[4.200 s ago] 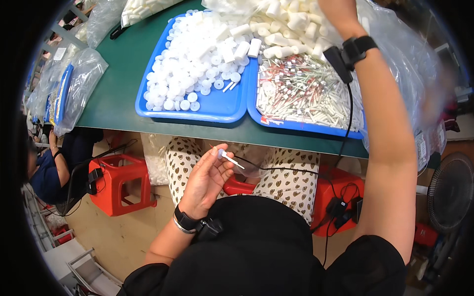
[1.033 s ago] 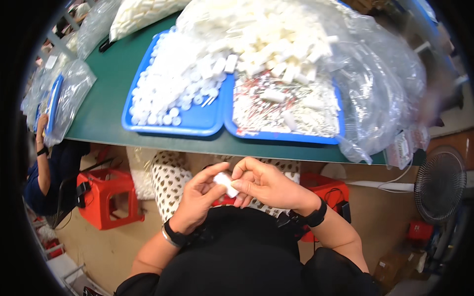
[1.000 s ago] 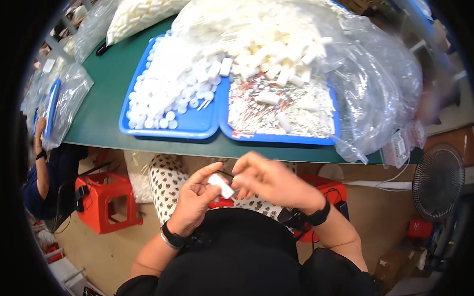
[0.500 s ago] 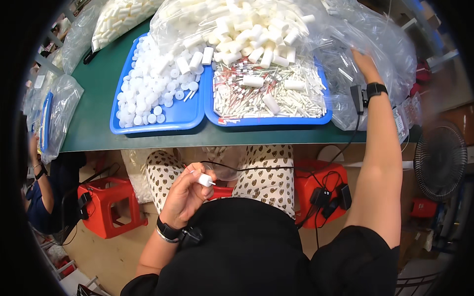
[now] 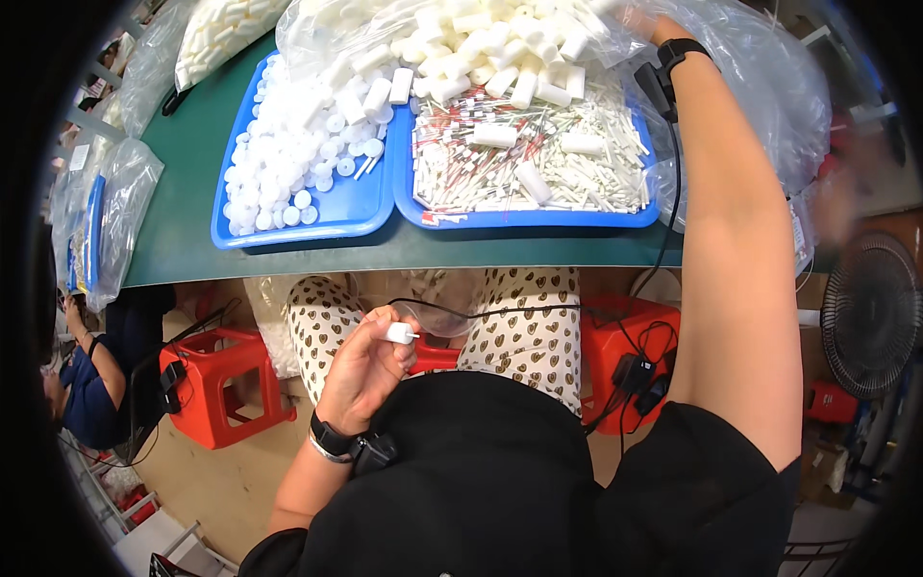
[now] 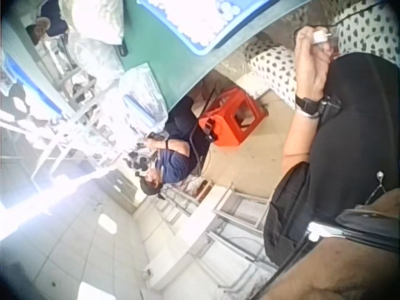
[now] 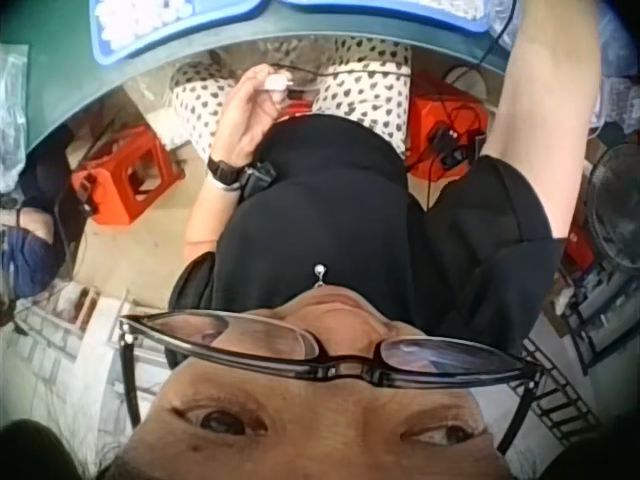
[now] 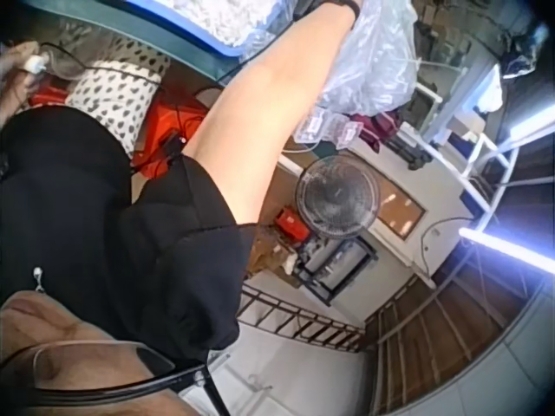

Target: The person sits at a green table and repeatedly picks up small white plastic caps and thin metal rods. They insert the rods into the caps and place the assembled units into a blue tray. The process is repetitive and involves handling small parts by hand.

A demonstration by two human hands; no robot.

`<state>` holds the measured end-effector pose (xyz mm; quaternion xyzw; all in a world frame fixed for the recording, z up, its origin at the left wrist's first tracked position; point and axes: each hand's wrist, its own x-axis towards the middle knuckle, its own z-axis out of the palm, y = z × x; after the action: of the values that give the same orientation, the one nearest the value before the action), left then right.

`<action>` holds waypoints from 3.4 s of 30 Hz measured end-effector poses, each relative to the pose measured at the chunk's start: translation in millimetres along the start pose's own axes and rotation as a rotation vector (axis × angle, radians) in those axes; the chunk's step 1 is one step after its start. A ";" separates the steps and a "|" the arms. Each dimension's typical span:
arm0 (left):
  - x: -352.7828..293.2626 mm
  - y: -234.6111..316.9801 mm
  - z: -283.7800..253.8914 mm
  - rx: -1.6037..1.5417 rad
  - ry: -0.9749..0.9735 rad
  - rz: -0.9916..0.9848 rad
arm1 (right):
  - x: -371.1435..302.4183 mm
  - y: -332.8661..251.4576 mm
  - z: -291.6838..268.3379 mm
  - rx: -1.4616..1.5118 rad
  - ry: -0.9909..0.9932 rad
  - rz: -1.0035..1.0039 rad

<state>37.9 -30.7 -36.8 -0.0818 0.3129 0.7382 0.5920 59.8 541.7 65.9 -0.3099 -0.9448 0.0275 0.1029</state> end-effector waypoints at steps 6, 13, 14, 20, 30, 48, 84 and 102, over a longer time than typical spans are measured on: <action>5.9 -3.0 -7.3 -0.052 0.007 -0.017 | -8.1 30.4 -10.4 -0.014 -0.081 0.022; 7.6 -3.4 -6.4 -0.057 0.014 -0.032 | -77.7 -17.8 -34.9 -0.014 -0.339 -0.051; 7.2 -2.3 -6.7 -0.055 0.015 -0.032 | -86.0 -22.8 -37.6 0.024 -0.318 -0.029; 4.4 3.3 -11.3 -0.054 -0.016 -0.031 | -122.2 -24.4 -36.2 0.051 -0.180 0.077; -1.5 13.6 2.5 -0.023 -0.007 0.031 | -201.9 -134.3 -69.4 0.487 -0.043 0.208; -4.4 6.7 15.9 0.112 -0.043 0.363 | -326.7 -275.7 33.7 1.052 -0.391 -0.168; 10.4 2.9 -1.2 -0.035 -0.246 0.117 | -324.3 -298.1 66.7 0.751 -0.095 -0.482; 11.5 -11.4 -14.6 -0.424 -0.181 0.004 | -326.7 -309.1 81.5 0.831 -0.107 -0.461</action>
<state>41.4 -28.2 -58.2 -0.1373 0.0966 0.7929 0.5857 120.3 100.2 -35.9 -0.0230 -0.9019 0.3953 0.1727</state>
